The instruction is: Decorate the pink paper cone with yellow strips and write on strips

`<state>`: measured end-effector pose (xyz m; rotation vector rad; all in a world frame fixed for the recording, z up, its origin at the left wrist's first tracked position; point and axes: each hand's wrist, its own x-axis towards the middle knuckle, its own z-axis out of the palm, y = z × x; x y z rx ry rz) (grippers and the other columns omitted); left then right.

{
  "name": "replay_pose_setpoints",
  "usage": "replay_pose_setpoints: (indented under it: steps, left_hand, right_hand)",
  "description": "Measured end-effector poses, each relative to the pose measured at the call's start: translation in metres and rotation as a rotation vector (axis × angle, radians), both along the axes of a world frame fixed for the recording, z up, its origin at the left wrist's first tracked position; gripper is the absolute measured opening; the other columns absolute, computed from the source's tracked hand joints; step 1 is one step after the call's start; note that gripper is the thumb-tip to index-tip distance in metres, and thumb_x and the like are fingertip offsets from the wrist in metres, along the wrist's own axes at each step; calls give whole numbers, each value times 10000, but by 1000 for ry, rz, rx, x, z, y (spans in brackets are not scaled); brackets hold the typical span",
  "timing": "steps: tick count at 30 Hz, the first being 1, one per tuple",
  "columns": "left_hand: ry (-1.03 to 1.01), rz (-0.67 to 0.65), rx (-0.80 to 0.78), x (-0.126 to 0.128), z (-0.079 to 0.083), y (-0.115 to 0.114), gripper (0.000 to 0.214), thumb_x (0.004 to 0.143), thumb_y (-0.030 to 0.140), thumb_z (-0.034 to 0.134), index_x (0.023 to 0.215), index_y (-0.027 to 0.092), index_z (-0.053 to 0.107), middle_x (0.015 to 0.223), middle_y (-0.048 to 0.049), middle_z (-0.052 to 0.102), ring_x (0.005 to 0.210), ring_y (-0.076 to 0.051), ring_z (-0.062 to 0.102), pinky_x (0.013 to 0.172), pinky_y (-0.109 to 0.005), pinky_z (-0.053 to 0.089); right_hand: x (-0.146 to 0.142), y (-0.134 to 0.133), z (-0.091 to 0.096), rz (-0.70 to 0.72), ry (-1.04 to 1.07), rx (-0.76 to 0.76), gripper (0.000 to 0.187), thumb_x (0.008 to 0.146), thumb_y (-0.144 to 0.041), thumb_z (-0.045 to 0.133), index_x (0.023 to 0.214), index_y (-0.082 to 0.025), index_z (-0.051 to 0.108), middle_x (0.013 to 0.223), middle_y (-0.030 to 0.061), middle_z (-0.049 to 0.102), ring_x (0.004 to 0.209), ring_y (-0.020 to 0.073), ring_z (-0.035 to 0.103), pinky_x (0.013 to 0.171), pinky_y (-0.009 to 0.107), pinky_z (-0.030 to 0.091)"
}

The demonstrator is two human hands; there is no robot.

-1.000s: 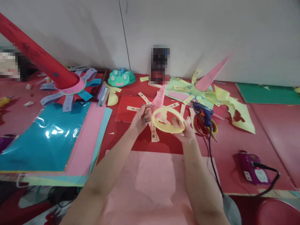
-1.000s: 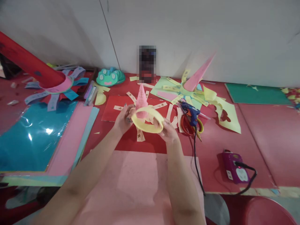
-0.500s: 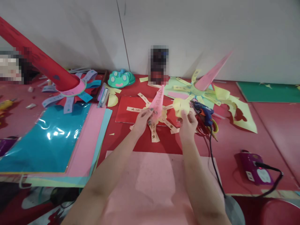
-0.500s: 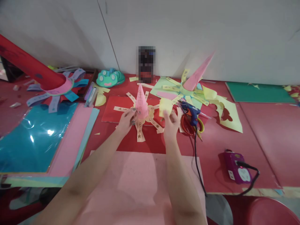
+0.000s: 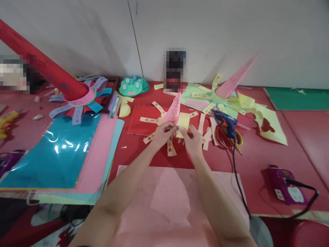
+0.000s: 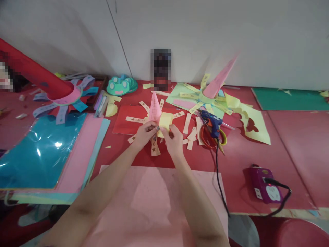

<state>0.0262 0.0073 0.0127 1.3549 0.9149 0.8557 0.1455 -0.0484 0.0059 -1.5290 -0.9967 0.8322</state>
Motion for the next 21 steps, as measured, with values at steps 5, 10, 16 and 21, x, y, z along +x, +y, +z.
replay_pose_setpoints:
  steps: [5,10,16,21]
  left_hand:
    - [-25,45,-23,2,-3,1,186,707,349,642,752,184,568,432,92,444,374,-54,450,402,-169,379]
    - [-45,52,-34,1,-3,0,218,688,373,661,741,178,578,423,87,469,372,-62,474,403,-180,400]
    - [-147,60,-86,2,-1,-4,284,691,419,653,778,163,569,459,54,562,369,-86,528,406,-202,448]
    - [-205,65,-84,3,-1,-4,301,665,426,671,761,160,569,574,13,638,539,-132,637,526,-241,524]
  right_hand:
    - [4,1,0,-19,-115,30,330,813,-474,476,635,-204,409,586,-46,366,503,77,378,469,219,337]
    - [6,1,4,44,-94,52,334,816,-456,474,629,-180,490,791,14,530,502,63,432,435,220,374]
    - [4,1,9,-68,12,-14,292,747,-463,559,859,-200,617,1043,60,609,363,11,403,320,198,342]
    - [3,4,9,-83,278,0,280,676,-442,636,771,-181,595,933,52,650,401,47,505,399,226,466]
